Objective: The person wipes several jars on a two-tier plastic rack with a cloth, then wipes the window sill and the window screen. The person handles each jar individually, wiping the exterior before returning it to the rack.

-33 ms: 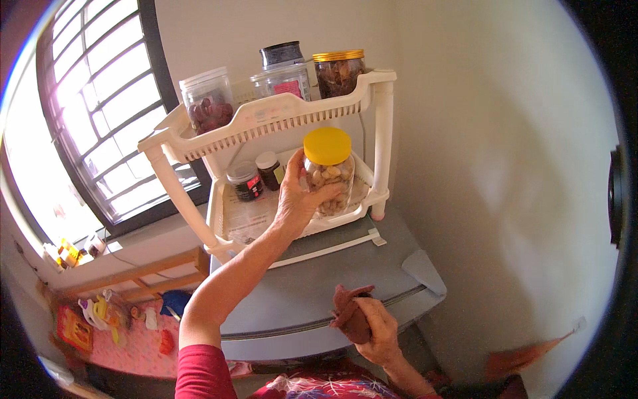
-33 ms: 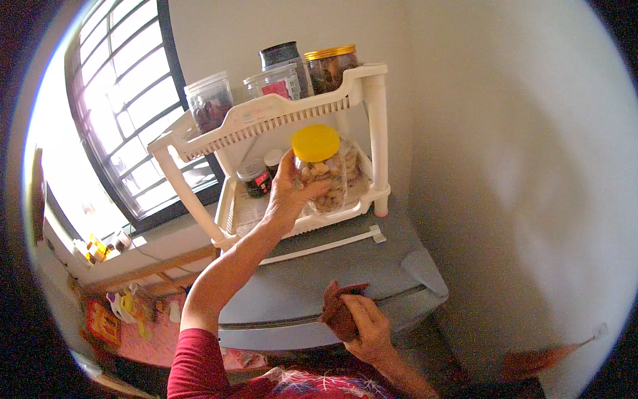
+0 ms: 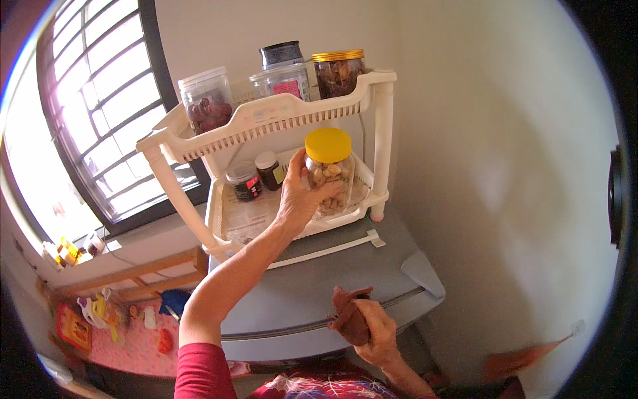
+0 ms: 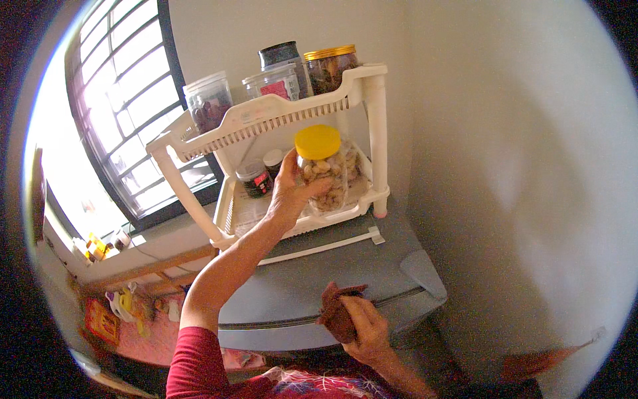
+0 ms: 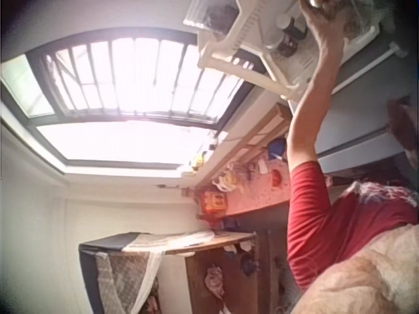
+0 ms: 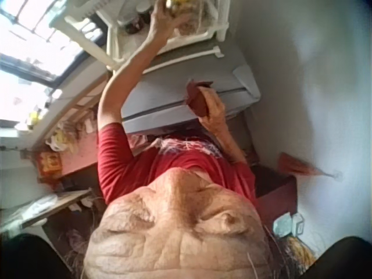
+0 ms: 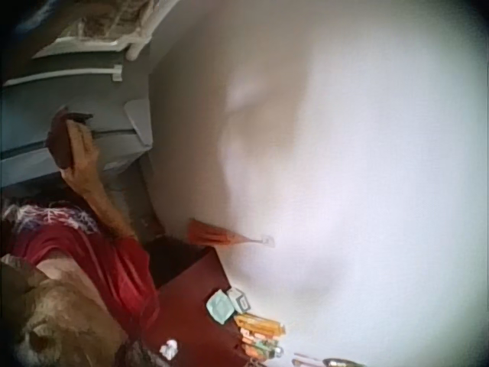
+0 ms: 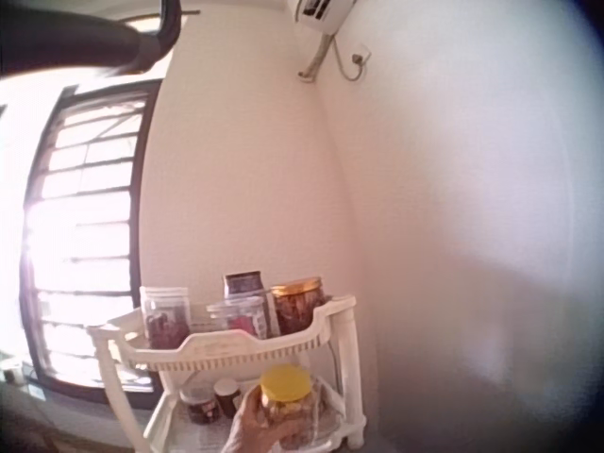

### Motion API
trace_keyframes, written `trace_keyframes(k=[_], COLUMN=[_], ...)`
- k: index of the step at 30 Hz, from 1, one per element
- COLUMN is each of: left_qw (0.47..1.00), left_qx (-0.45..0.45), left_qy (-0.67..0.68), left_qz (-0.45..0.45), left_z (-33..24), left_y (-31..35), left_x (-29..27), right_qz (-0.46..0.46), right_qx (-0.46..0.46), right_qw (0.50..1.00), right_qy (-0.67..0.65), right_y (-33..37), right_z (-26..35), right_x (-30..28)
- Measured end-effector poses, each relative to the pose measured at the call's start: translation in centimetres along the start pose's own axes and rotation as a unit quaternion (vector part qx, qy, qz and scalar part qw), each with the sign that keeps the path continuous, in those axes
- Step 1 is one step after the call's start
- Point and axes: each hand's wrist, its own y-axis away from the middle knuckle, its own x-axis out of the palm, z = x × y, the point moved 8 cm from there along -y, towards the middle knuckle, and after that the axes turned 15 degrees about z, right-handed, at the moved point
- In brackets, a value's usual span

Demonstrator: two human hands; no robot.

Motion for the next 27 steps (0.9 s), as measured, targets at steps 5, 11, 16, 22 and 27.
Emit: trace_keyframes(k=[5,11,16,22,27], left_qw=[0.992,0.988,0.985,0.947,0.845], left_qx=[-0.037,-0.057,-0.075,-0.166,-0.17], left_qy=[0.116,0.137,0.12,-0.249,-0.501], left_qz=[0.026,0.043,0.099,0.119,-0.08], left_z=[3.5,9.0,10.5,8.1,8.2], left_y=[-3.0,-5.6,-5.9,-4.7,-6.5], left_x=[1.9,3.7,4.4,1.4,-8.9], right_qz=[0.007,0.032,0.048,0.028,0.0], right_qx=[-0.001,0.006,0.025,0.03,0.018], right_qw=[1.0,0.999,0.999,0.999,0.999], right_qy=[-0.021,-0.009,-0.008,0.02,0.032], right_y=[-0.3,-0.6,0.0,0.3,-0.2], right_z=[0.3,0.2,-0.1,-0.7,-0.1], right_x=[-0.6,-0.3,0.3,0.4,0.0])
